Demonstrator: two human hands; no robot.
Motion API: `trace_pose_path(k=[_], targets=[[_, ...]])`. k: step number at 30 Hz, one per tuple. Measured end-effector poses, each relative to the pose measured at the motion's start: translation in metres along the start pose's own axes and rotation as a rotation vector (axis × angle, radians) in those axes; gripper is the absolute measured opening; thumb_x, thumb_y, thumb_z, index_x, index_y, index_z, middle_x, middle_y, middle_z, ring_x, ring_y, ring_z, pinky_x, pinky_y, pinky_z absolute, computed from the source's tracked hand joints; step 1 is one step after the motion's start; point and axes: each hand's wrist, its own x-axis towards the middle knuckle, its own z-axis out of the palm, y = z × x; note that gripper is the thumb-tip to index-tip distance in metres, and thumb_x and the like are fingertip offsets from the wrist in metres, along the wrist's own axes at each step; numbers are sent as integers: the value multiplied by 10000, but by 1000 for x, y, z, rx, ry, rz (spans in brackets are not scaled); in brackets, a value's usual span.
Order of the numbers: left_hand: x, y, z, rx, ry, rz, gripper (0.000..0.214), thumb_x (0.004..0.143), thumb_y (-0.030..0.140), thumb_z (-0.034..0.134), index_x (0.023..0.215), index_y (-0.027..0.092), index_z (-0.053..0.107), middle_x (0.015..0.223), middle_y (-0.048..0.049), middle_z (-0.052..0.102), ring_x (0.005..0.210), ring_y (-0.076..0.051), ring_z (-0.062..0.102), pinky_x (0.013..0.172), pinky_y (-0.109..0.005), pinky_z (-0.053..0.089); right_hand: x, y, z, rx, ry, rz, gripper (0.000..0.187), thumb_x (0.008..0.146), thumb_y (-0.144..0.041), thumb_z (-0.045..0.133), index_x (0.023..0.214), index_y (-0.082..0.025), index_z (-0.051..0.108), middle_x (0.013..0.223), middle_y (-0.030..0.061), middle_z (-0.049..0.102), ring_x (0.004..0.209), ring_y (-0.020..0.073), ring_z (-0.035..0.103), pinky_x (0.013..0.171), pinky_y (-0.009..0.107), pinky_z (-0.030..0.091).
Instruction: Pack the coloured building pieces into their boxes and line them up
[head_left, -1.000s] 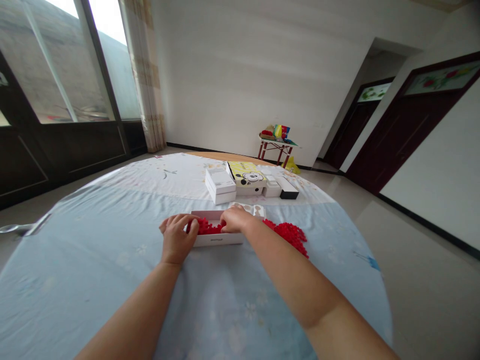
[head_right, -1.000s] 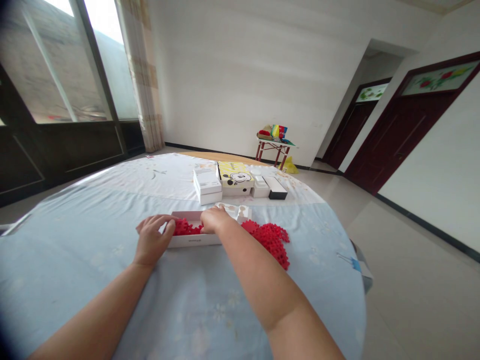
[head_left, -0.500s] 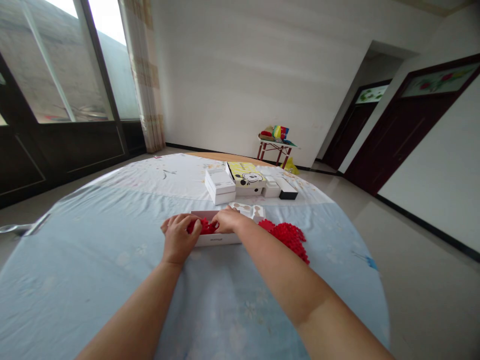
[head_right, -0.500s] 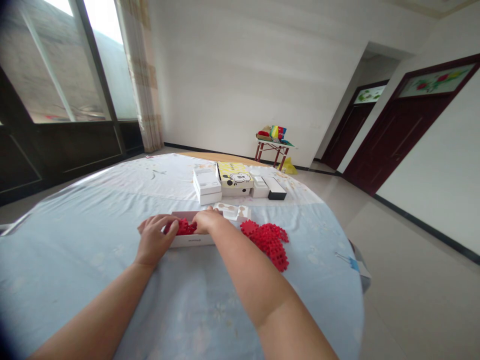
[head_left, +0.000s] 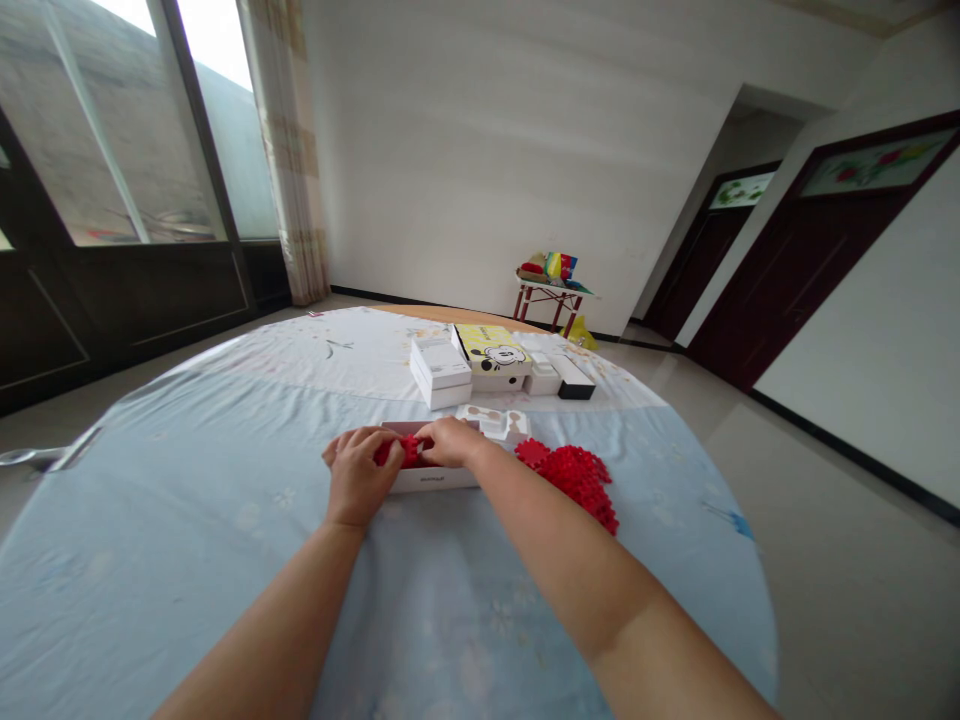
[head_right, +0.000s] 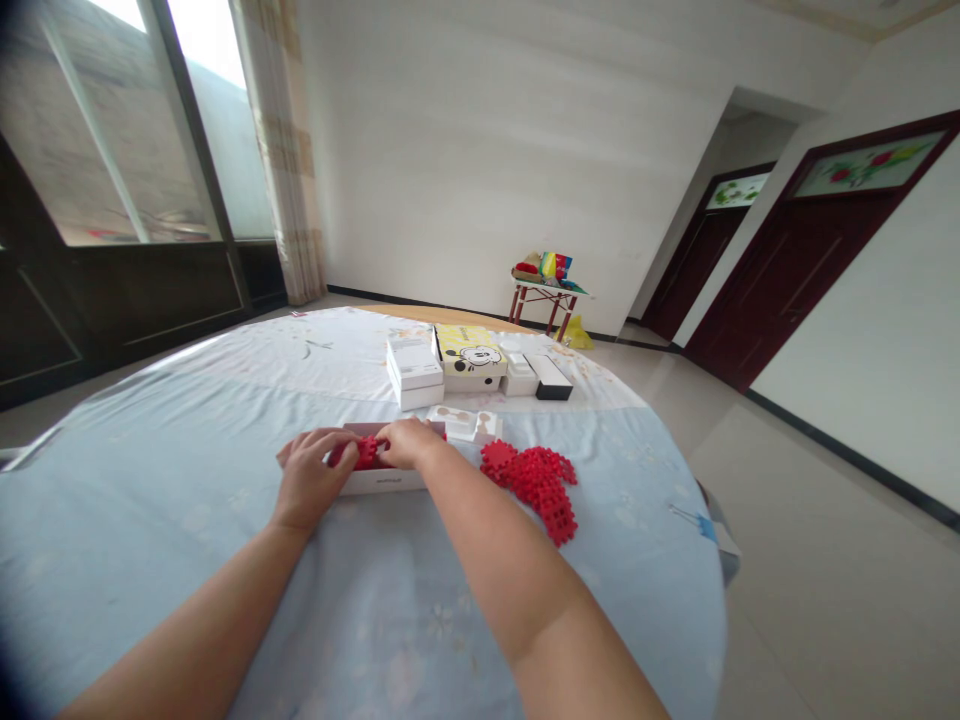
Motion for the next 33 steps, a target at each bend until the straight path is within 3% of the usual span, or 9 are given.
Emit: trace_pose_path(k=[4,9,15,18,21,27,33], targets=[[0,1,-1,-20,16,-1,183,770,287,492,760,253,672,887,-11,664,891,-201,544,900,-373,310,-8,15,-6,91,92,-3,348,653,-381,707,984,-276,689,850,1,706,847,173,620,763,255,432],[1,-2,-2,-34,129,-91,207,788,292,468,804,240,668,922,-9,662,916,-198,546,931,-377,268,-38,68,-33,205,304,41,358,732,-359,638,1049,-191,653,906,33,691,863,165,608,782,269,440],[5,-10,-2,-30,151,-300,272,794,303,418,820,230,679,897,-28,655,827,-199,550,875,-375,310,-86,118,-47,-42,191,360,424,681,-429,657,1044,-210,646,958,46,678,917,223,599,799,304,428],[5,-10,-2,-29,123,-329,282,787,308,413,833,231,680,883,-27,651,783,-193,541,869,-377,315,-96,122,-38,-195,149,492,582,628,-594,633,1079,-227,611,1022,73,662,1033,296,541,868,390,386],[6,-9,-3,-36,104,-327,285,784,309,410,833,228,679,869,-26,650,769,-192,537,872,-383,317,-97,120,-27,-259,65,528,670,568,-667,624,1076,-231,596,1046,93,652,1081,340,499,895,449,353],[7,-9,-4,-42,102,-372,281,784,301,413,837,228,679,890,-31,656,825,-208,542,906,-406,301,-97,119,-21,-247,0,485,458,612,-441,645,1018,-231,614,1035,81,648,1019,313,549,847,414,388],[7,-9,-4,-59,93,-375,283,780,296,411,833,226,680,887,-30,658,811,-200,540,902,-388,324,-106,124,-20,-170,18,374,620,598,-311,636,1202,-247,513,1168,84,591,1077,316,525,889,429,379]])
